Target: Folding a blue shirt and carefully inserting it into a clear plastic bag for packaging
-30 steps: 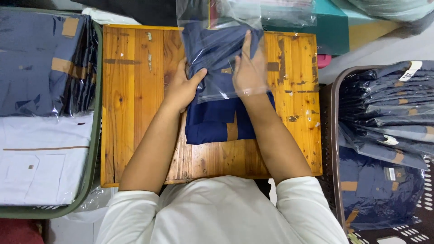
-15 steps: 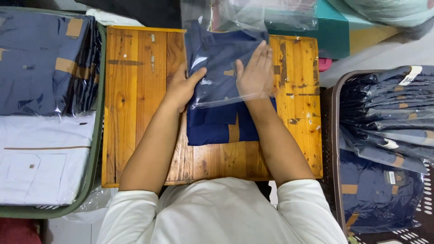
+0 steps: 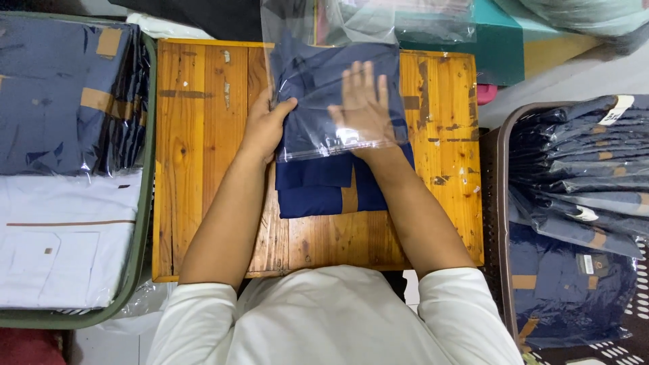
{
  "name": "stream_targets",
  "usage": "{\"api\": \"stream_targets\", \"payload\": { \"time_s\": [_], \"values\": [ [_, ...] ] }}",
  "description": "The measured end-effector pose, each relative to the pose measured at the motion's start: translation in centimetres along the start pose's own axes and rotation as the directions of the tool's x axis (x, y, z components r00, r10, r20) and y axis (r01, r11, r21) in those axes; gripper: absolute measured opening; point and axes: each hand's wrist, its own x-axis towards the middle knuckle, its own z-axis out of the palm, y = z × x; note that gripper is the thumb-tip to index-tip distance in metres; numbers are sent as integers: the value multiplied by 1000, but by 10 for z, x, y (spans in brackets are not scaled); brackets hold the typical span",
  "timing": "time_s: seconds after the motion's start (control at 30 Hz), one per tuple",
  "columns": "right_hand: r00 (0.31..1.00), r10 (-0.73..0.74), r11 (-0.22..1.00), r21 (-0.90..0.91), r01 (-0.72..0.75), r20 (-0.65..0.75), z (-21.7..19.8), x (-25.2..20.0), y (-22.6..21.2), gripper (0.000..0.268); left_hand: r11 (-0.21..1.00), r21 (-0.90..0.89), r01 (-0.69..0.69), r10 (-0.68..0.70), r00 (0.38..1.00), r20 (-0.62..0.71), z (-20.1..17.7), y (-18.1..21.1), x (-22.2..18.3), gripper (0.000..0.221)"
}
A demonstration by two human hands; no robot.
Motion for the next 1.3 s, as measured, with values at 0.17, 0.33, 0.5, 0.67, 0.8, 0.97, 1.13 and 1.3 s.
{"api": "stream_targets", "payload": {
  "time_s": [0.17,0.33,0.5,0.67,0.8,0.97,1.13,1.3],
  "values": [
    [929,-362,888,278,367,-70,-22,-12,-33,64,991,25,-134,133,991,34,-3,-10,7,47],
    [952,-307,950,72,305,21,-23,7,-53,71,983,-96,-159,168,982,89,-18,-30,25,61],
    [911,-411,908,-85,410,5,-6,9,-56,78,991,-40,-130,133,988,79,-15,-21,21,69],
    [941,-339,941,4,339,19,-12,-30,-45,81,993,87,-79,79,997,0,-15,-28,23,61],
    [926,-378,924,71,376,14,-17,-92,-14,80,930,337,-146,195,974,-117,-20,-34,25,63],
    [831,159,981,178,-74,-533,22,-129,78,19,693,720,46,49,993,-110,-47,-33,15,52],
    [885,335,699,715,-5,-322,-27,-67,121,28,818,576,-6,76,992,-97,-45,-41,9,40],
    [924,369,313,921,-231,106,-15,-53,124,37,861,506,-48,129,984,-126,-48,-64,21,28]
  ]
}}
